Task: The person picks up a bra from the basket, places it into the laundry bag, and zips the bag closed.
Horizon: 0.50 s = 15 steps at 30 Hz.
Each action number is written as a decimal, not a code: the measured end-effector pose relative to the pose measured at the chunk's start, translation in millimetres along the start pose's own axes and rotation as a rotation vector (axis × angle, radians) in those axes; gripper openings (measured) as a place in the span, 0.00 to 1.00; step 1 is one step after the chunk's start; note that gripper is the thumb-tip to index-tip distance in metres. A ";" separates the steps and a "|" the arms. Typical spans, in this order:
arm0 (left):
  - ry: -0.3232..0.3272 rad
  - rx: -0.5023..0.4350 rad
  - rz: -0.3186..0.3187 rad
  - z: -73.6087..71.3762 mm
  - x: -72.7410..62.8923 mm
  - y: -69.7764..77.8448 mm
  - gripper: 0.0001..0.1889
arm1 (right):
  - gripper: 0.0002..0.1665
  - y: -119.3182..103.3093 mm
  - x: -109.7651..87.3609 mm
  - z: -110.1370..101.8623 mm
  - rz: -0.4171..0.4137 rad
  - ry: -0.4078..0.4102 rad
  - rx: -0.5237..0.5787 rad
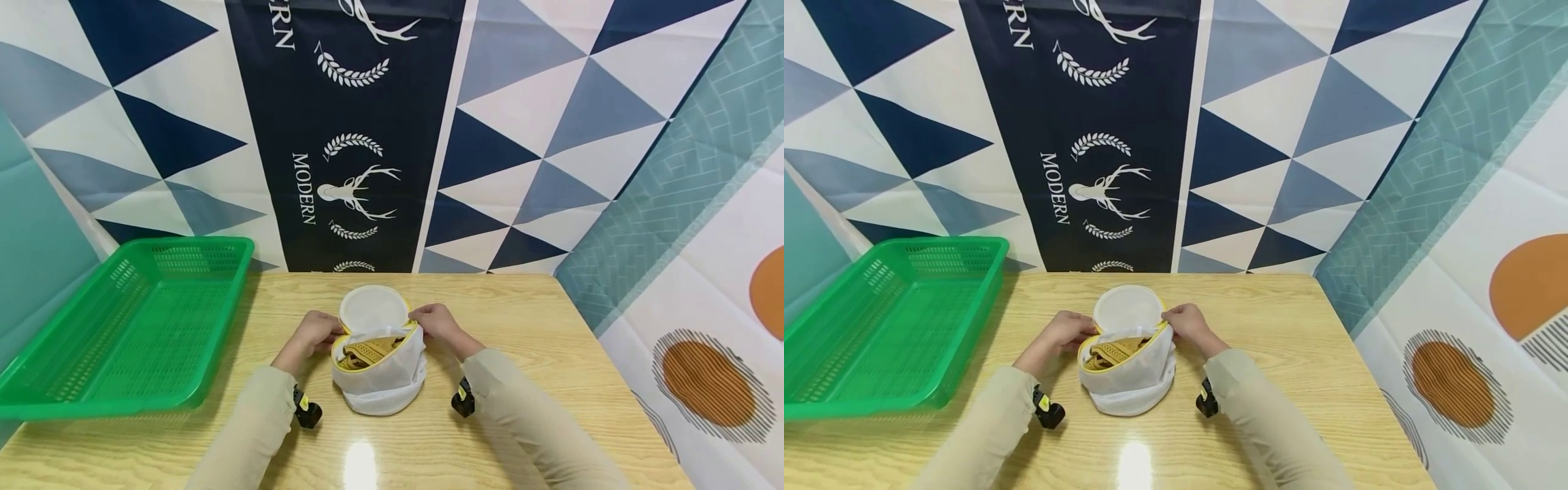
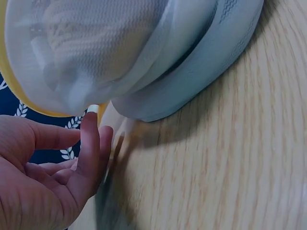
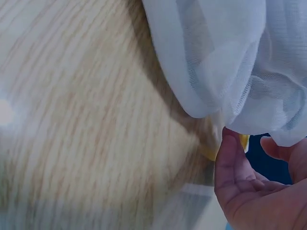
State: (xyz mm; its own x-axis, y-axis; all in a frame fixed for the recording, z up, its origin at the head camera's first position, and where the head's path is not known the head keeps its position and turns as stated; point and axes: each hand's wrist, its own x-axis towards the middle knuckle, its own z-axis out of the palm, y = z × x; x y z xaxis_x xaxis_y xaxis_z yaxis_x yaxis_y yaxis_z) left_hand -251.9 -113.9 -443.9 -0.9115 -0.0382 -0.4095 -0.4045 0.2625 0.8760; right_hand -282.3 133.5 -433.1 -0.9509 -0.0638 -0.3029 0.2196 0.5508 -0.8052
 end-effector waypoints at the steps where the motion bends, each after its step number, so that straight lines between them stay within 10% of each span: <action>1: -0.002 0.003 0.005 0.3 0.5 -0.2 0.15 | 0.20 0.8 0.2 0.6 0.000 -0.003 0.003; 15: -0.008 0.013 0.037 -0.7 7.3 -4.2 0.19 | 0.22 2.8 1.7 5.4 0.000 0.032 0.023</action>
State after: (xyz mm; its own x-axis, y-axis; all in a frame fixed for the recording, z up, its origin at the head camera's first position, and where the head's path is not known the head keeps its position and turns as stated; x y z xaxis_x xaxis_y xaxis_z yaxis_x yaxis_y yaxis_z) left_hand -256.9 -115.9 -450.5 -0.9252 -0.0209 -0.3789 -0.3696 0.2761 0.8872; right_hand -282.1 130.4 -438.6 -0.9573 -0.0373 -0.2868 0.2240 0.5317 -0.8168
